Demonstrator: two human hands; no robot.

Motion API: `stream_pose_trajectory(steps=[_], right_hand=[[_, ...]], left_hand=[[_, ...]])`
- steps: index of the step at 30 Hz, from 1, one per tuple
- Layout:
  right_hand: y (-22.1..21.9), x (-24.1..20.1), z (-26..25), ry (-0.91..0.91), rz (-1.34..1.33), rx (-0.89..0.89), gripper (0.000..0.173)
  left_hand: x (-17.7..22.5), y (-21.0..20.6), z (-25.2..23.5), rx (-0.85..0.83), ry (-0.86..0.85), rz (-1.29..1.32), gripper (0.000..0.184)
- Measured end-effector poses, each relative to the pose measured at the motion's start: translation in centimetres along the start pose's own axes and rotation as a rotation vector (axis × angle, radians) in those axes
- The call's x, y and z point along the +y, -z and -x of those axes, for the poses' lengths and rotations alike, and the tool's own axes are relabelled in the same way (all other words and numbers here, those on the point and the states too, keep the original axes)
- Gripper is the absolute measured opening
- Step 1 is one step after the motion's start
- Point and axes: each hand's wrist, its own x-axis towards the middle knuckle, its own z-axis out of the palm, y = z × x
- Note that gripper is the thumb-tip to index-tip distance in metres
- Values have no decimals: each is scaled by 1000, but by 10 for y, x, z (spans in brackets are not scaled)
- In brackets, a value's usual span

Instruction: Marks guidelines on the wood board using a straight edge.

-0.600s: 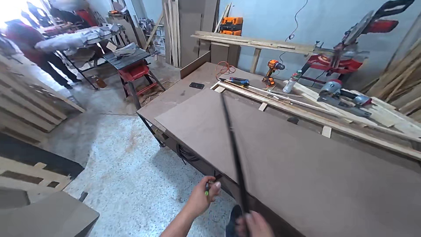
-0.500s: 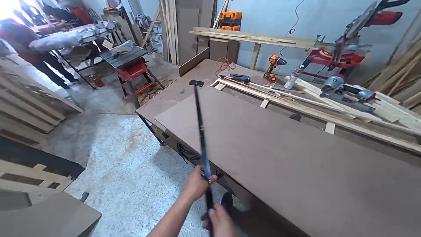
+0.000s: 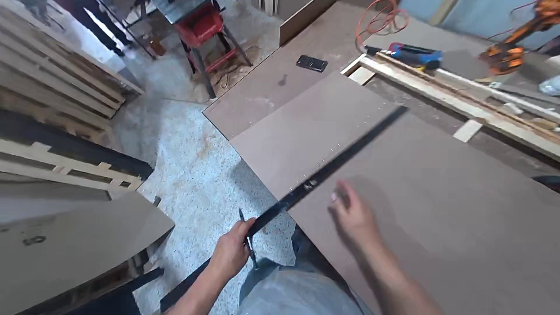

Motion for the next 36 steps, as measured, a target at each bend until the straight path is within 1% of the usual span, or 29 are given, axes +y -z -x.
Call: stream_pose_trajectory(steps=[2,3,4,6,8,10,13,16,19,21,22,25,26,36], right_hand=[[2,30,-64,-30,176,22,85],[-4,44,-90,-7,271,23,93],[-9,54,-114,16,344,18,97],[-11,64,-158,54,419,1,96],[-6,69,-198,83,428,-33,94],[0,75,-227,72,434,-64,93],[7,79,-258,50,440,-53,94],[7,79,-267,56,422,-63,99],[7,80,-269,184,380,-72,94],[6,80,-271,214,366,-64,94],[6,80,-270,180,370,-49,98],[6,78,-268,3,398,7,120],[5,80,-269,-15,410,19,122],[7,83,-274,-16,431,12,125]], left_hand=[[10,-5,-31,-27,-15,-22,43],[14,-6,-45,-45,-1,-20,39],[19,-6,-60,-64,22,-5,38],[22,-4,-86,-68,82,36,40],[20,0,-104,-42,130,83,39],[16,3,-111,-50,157,106,39],[14,8,-121,-83,174,110,38],[11,9,-117,-43,140,138,36],[6,11,-113,-10,92,185,29],[6,11,-113,-5,94,178,29],[7,10,-115,-5,101,167,29],[10,6,-121,23,105,129,26],[11,6,-122,24,101,127,26],[9,6,-123,17,92,205,24]])
